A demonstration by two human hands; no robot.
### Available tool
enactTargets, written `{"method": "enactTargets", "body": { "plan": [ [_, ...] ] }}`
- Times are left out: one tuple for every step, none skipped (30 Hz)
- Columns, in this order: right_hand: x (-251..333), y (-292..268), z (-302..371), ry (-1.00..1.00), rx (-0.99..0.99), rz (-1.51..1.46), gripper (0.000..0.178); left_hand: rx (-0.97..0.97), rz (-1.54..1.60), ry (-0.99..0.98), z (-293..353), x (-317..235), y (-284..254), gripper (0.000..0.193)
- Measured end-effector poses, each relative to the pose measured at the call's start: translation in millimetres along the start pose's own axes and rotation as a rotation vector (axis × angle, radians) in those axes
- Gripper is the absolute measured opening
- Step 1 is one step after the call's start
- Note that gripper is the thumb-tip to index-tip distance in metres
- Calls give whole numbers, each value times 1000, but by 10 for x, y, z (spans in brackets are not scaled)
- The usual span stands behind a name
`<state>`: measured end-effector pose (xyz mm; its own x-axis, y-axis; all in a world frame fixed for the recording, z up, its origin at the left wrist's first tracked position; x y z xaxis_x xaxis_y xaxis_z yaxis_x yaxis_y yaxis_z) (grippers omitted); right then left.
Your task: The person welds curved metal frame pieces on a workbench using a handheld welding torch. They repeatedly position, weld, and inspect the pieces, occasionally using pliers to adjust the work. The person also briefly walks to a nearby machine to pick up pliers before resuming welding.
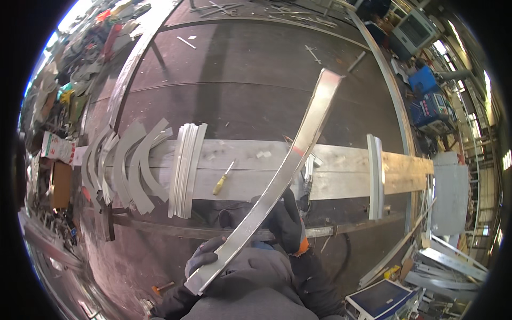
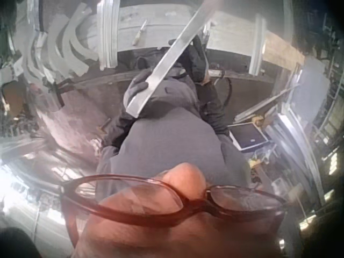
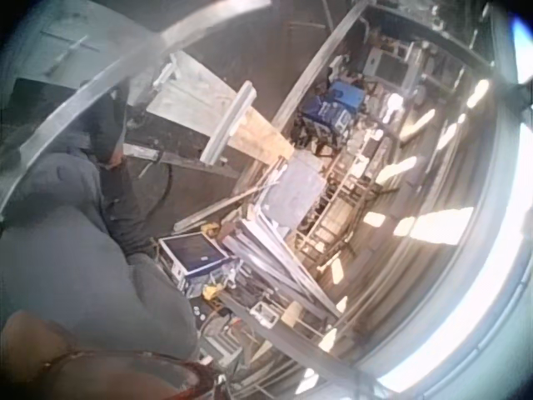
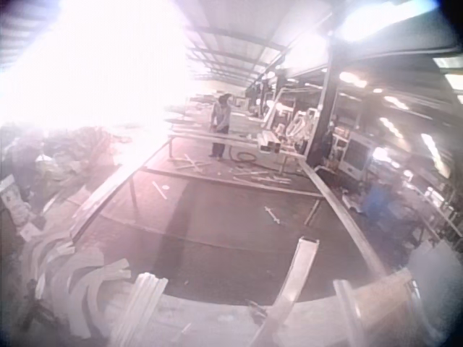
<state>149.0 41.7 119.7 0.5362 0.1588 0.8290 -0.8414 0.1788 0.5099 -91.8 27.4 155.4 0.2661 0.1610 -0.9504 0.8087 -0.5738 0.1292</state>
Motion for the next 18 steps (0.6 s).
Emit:
{"method": "enactTargets", "body": {
  "plan": [
    [85, 48, -2, -20, -6, 9, 47, 45, -35, 56, 5, -43, 4, 39],
    [132, 71, 0, -27, -9, 17, 48, 69, -23, 34, 18, -28, 4, 39],
    [182, 84, 3, -46, -7, 26, 48, 97, -38, 67, 40, -58, 8, 39],
    [214, 75, 4, -54, -7, 36, 49, 119, -59, 71, 49, -43, 20, 42],
    [241, 65, 9, -63, -7, 46, 49, 122, -75, 57, 62, -38, 20, 41],
    [260, 53, 4, -67, -5, 62, 49, 127, -93, 46, 68, -29, 25, 41],
    [277, 46, 4, -75, -2, 53, 49, 132, -110, 38, 65, -18, 21, 41],
    [297, 37, 2, -85, 1, 47, 49, 106, -101, 29, 65, -14, 14, 38],
    [316, 36, -2, -96, 9, 41, 50, 109, -99, 35, 55, -4, 13, 38],
    [336, 29, -7, -102, 7, 52, 49, 115, -107, 36, 49, -1, 4, 38],
    [351, 29, -16, -107, 12, 59, 49, 122, -121, 14, 40, 24, 5, 38],
    [360, 29, -21, -100, 12, 57, 49, 108, -109, 42, 34, 19, 4, 38],
    [371, 28, -30, -109, 13, 58, 48, 95, -104, 49, 28, 31, 12, 38],
    [370, 24, -38, -107, 9, 51, 48, 81, -99, 54, 19, 48, 30, 38],
    [369, 21, -42, -107, 20, 27, 47, 36, -73, 87, 14, 51, 41, 38],
    [365, 2, -53, -127, -7, 76, 46, -8, -47, 119, 3, 67, 63, 38],
    [359, -14, -58, -148, -19, 107, 46, -54, -6, 152, -5, 79, 78, 38],
    [351, -36, -63, -169, -31, 137, 47, -61, -26, 157, -8, 92, 98, 39]
  ]
}}
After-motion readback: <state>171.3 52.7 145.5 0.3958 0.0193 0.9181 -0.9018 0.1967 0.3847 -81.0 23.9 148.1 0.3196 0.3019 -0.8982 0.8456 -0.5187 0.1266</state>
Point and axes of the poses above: each hand's wrist, its own z-axis away from the middle knuckle, its own y-axis out of the palm, x = y × z, the point moved 5 cm from there along -z, towards the middle knuckle, and after that the axes turned 7 degrees about z, right-handed, at the moved point
